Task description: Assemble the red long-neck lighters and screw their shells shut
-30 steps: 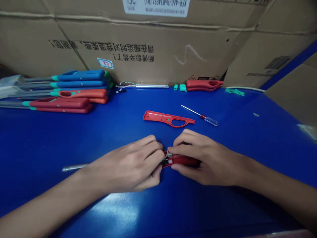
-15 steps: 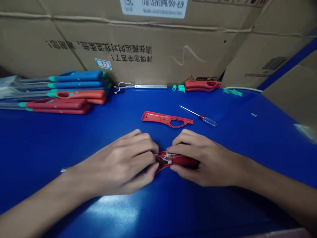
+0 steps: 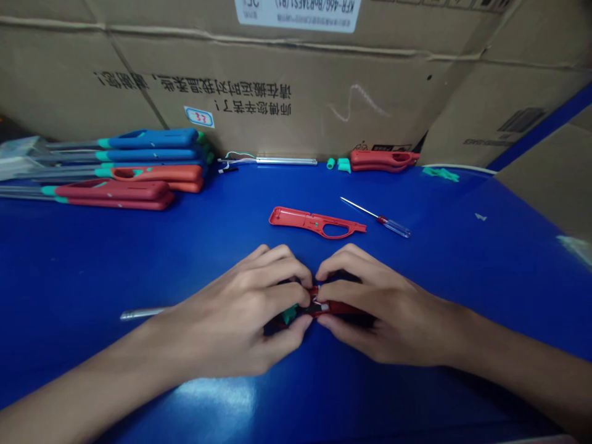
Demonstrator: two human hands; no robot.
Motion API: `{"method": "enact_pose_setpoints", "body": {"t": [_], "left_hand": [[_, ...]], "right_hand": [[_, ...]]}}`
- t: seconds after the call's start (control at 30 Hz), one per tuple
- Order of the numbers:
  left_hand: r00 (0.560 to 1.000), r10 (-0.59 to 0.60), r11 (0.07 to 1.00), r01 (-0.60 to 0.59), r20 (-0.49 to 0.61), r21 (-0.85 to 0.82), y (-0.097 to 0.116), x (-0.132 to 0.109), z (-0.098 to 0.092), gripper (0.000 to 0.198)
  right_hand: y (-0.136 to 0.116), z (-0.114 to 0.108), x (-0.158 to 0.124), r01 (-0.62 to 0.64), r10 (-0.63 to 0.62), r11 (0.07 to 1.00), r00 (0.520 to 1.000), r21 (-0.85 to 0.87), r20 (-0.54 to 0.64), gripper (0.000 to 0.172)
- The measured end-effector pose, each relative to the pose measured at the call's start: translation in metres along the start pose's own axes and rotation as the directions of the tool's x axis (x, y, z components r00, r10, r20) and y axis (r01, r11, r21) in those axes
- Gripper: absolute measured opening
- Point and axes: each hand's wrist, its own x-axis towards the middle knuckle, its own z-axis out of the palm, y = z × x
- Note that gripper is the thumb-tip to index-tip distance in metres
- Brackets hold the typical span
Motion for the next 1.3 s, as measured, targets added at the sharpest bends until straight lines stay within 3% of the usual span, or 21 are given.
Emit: {"method": "enact_pose_setpoints", "body": {"t": [0.17, 0.5, 0.83, 1.1, 1.3], "left_hand": [[1.000, -0.007, 0.998, 0.007, 0.008, -0.062, 0.001, 0.000, 0.000, 0.011], [1.000, -0.006, 0.998, 0.007, 0.016, -0.061, 0.003, 0.001, 0.001, 0.012], [0.999, -0.012, 0.996, 0.015, 0.032, -0.085, 0.001, -0.002, 0.003, 0.012], [0.999, -0.026, 0.993, 0.028, 0.022, -0.113, 0.001, -0.001, 0.001, 0.013], [0.998, -0.067, 0.988, 0.068, 0.007, -0.139, 0.001, -0.001, 0.002, 0.011]], "right_hand": [[-0.006, 0.001, 0.000, -0.069, 0.069, 0.998, 0.998, 0.010, -0.001, 0.013], [-0.014, 0.005, -0.001, -0.049, 0.049, 0.995, 0.999, -0.092, -0.006, 0.012], [-0.021, 0.007, 0.001, -0.288, 0.288, 0.957, 0.953, -0.011, 0.089, 0.005], [-0.020, 0.008, 0.003, -0.223, 0.225, 0.974, 0.967, -0.029, 0.117, 0.015], [-0.017, 0.007, 0.001, -0.210, 0.205, 0.977, 0.973, 0.038, 0.108, 0.011]]}}
